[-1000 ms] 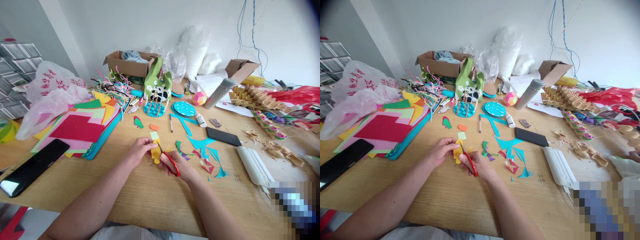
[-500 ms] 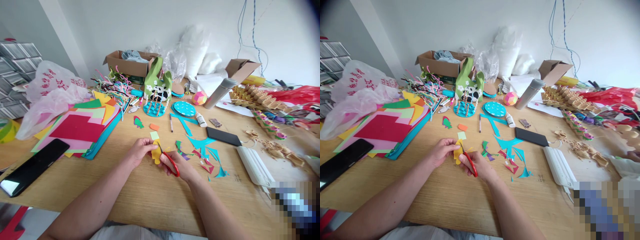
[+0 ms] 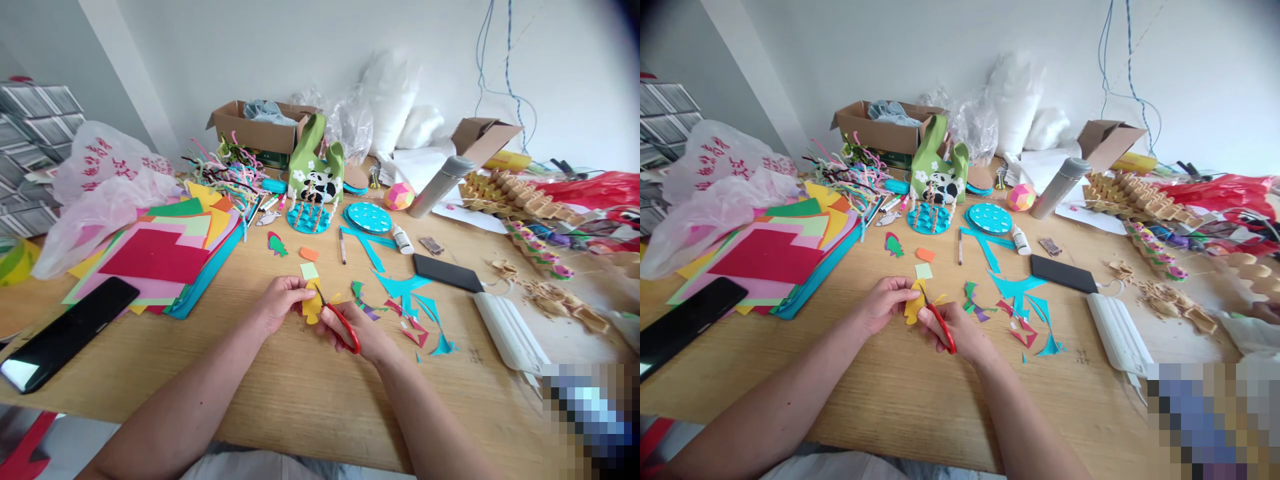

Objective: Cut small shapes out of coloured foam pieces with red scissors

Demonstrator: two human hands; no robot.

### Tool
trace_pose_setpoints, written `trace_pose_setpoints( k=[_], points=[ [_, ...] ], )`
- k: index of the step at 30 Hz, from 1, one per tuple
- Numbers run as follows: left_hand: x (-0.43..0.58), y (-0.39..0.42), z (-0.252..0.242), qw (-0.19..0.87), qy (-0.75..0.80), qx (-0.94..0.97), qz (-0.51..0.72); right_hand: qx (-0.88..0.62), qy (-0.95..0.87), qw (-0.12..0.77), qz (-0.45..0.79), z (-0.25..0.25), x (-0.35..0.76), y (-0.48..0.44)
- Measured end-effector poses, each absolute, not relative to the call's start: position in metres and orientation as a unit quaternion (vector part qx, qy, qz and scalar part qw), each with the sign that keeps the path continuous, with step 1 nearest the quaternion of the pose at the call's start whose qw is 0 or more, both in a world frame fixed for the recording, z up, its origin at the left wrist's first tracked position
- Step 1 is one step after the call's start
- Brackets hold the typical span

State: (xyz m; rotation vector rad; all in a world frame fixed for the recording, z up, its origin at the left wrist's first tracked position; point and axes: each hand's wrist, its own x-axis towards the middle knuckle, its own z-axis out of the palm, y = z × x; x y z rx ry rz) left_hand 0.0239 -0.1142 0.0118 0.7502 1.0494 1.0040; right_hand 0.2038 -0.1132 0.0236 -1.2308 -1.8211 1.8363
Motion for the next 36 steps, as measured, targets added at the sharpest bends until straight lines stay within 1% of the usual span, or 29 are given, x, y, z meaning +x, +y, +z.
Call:
trace_pose_setpoints(
  k=[8, 27, 36],
  points=[
    [0.0247, -0.1151, 0.0125, 0.685, 0.464, 0.329, 0.455, -0.416, -0.629, 0.148, 0.639, 0.0217, 0.2034, -0.1126],
    [0.0242, -0.1146, 0.0133, 0.689, 0.46, 0.33, 0.452, -0.454, -0.618, 0.136, 0.627, 0.0246, 0.2026, -0.1137],
    [0.0264, -0.1148, 0.014, 0.671, 0.464, 0.324, 0.479, -0.457, -0.617, 0.142, 0.625, 0.0223, 0.2034, -0.1126]
  ],
)
